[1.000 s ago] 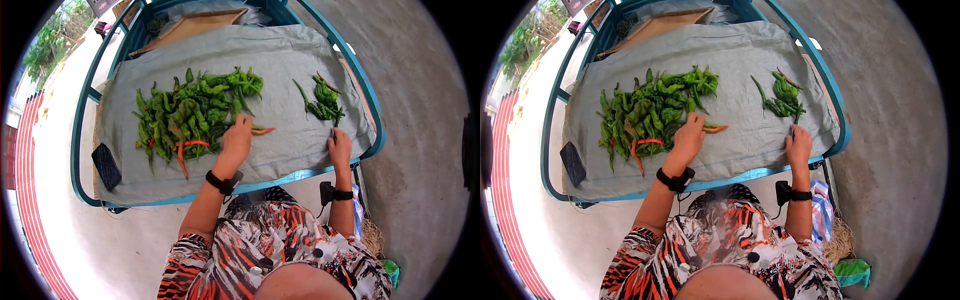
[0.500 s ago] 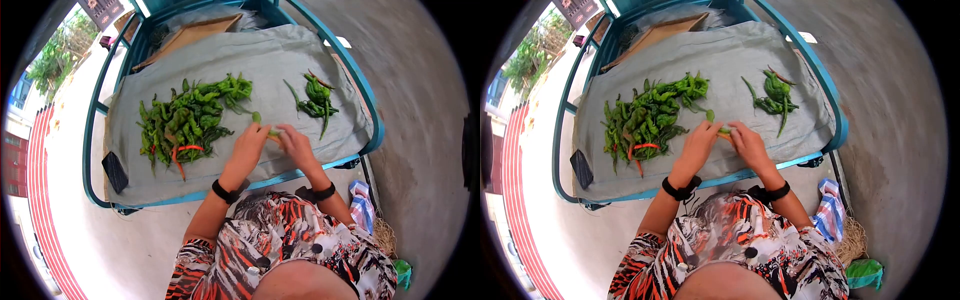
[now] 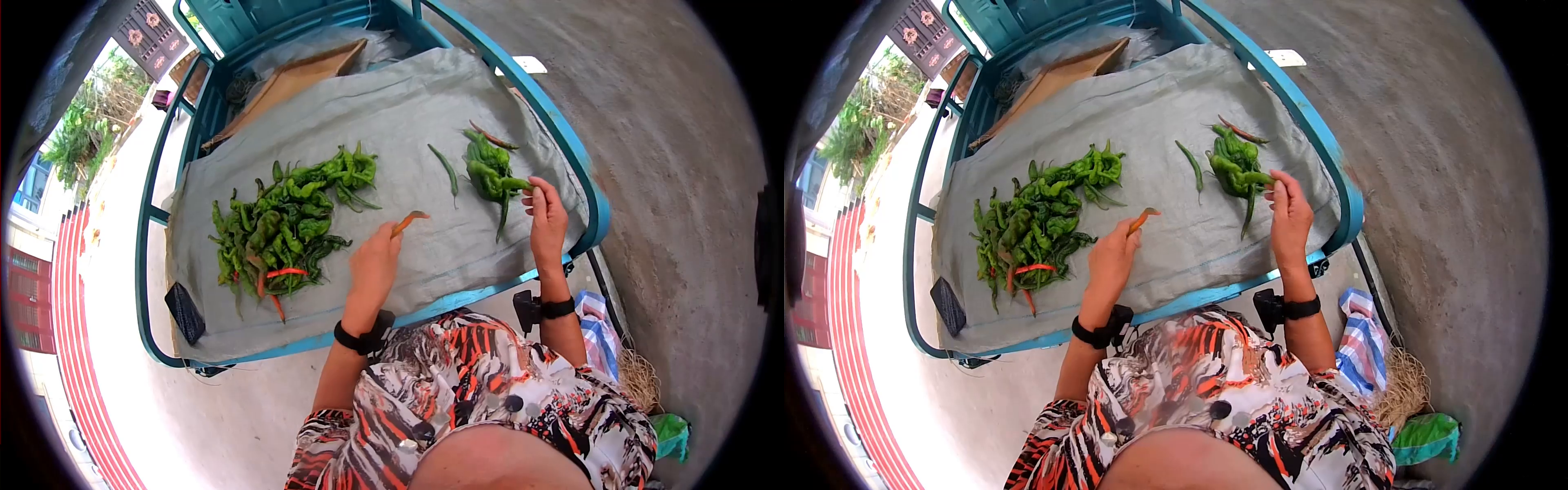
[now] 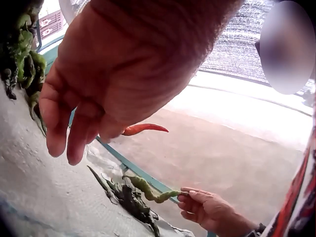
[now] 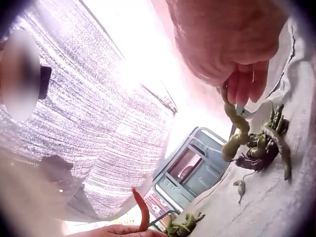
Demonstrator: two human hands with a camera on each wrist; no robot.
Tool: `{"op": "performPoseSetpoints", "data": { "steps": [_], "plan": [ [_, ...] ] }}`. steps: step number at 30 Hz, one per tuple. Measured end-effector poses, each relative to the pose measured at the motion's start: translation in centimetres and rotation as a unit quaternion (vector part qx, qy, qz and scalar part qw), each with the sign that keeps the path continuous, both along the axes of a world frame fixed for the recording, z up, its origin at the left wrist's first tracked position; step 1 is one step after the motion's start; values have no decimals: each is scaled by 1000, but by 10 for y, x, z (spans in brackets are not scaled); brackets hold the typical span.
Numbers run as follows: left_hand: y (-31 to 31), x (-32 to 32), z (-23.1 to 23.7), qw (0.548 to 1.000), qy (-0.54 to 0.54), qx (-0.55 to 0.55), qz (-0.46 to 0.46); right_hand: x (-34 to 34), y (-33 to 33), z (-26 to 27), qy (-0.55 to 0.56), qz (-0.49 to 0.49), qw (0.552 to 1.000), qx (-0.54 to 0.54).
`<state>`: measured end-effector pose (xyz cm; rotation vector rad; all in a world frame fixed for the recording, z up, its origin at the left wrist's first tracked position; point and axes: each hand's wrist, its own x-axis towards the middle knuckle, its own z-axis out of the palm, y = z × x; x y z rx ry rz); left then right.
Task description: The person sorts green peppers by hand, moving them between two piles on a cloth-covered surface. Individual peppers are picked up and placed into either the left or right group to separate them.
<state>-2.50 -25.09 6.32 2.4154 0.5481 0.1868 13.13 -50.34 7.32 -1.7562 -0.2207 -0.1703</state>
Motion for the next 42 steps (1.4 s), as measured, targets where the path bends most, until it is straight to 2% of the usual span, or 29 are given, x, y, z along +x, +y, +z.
{"op": "performPoseSetpoints", "data": {
  "steps": [6,10,12,14,21,28,31,32,33,34,35,38,39,42],
  "plan": [
    [-11,13,-1,999,18,-31,-35,5,-28,-24,54,-47,984,165],
    [-16,22,-1,996,54,-51,-52,16,-40,-26,78,-57,971,219],
    [-19,35,-4,993,101,-23,-62,24,-40,-21,90,-67,972,207],
    [-21,38,-9,992,98,-18,-80,21,-39,-24,71,-77,972,210],
    [-18,47,-27,992,15,-33,-120,21,-26,-1,33,1,970,240],
    [-18,58,-31,989,36,-60,-127,24,-18,1,8,-57,973,223],
    [-17,64,-33,991,30,-71,-112,19,-18,-14,-25,-93,995,38],
    [-18,67,-33,991,29,-76,-103,17,-22,-24,-61,-93,988,-109],
    [-18,70,-33,992,28,-80,-94,14,-24,-32,-96,-92,958,-254],
    [-17,74,-35,992,18,-74,-101,13,-28,-41,-130,-87,907,-391],
    [-16,77,-36,992,7,-69,-109,9,-30,-46,-24,-63,925,-374],
    [-15,93,-43,991,12,-66,-113,4,-35,-67,-117,-58,900,-415],
    [-15,100,-45,991,21,-66,-110,0,-32,-68,-78,-54,918,-385],
    [-18,123,-44,984,64,-86,-144,0,-24,-64,-146,-92,893,-416]
  ]
}}
